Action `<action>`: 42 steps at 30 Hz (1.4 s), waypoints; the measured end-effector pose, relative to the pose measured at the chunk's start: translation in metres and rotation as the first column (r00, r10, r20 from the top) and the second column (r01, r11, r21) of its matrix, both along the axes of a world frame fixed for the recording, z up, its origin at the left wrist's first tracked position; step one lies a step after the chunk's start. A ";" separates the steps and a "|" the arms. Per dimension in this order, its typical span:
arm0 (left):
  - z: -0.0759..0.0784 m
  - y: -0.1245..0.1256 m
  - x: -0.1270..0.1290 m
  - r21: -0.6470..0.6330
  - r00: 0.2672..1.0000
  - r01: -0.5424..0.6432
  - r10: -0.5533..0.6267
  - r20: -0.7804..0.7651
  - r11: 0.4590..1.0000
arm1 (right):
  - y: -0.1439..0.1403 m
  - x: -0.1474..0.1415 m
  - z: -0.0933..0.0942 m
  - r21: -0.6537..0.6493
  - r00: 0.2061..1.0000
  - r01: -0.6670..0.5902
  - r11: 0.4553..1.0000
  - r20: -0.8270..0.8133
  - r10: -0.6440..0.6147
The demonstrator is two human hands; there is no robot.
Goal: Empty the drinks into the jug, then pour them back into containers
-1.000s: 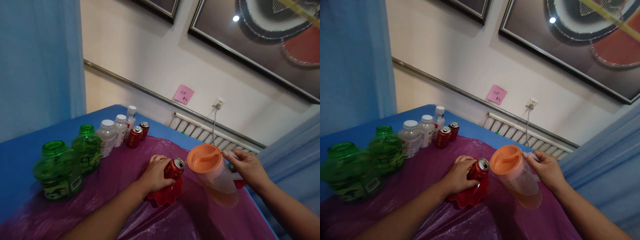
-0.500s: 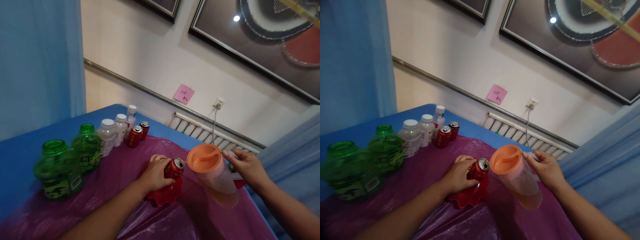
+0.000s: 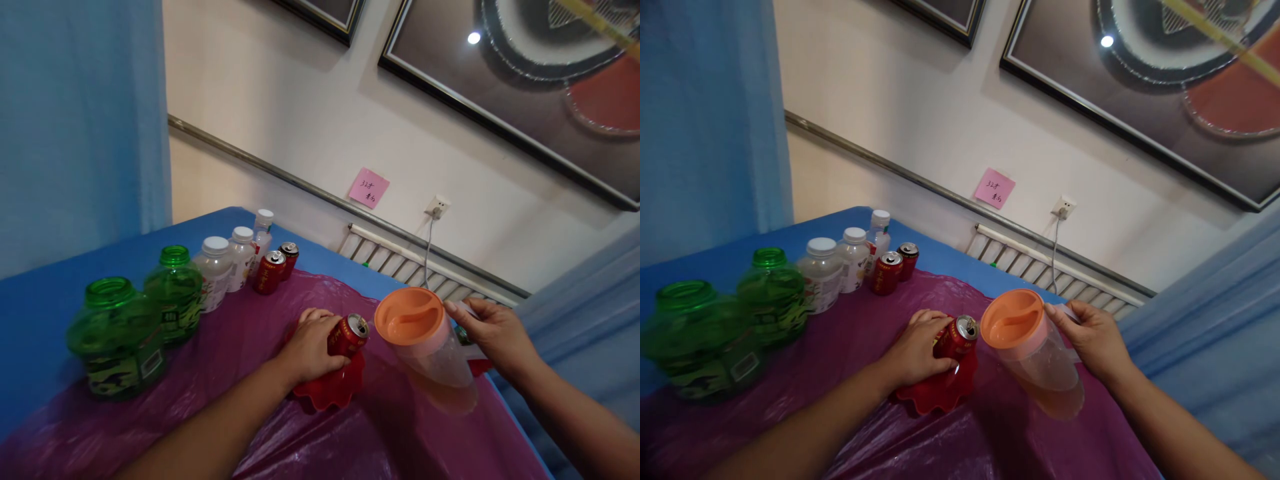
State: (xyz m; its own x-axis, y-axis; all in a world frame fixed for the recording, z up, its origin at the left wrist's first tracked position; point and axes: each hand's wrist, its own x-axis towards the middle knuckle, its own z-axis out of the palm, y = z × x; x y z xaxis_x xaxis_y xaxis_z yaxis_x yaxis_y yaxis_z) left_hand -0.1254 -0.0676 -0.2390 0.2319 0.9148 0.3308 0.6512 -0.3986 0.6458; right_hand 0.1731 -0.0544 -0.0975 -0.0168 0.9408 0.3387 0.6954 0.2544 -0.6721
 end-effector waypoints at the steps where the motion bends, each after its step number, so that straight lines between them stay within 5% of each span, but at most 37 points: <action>1: 0.000 0.000 0.000 0.002 1.000 0.001 -0.001 0.000 1.000 | 0.000 0.001 0.000 -0.003 1.000 0.006 1.000 -0.001 -0.006; 42: -0.003 0.001 -0.002 0.025 1.000 0.005 -0.006 0.008 1.000 | -0.004 -0.003 0.006 -0.044 0.999 0.045 0.998 -0.018 -0.045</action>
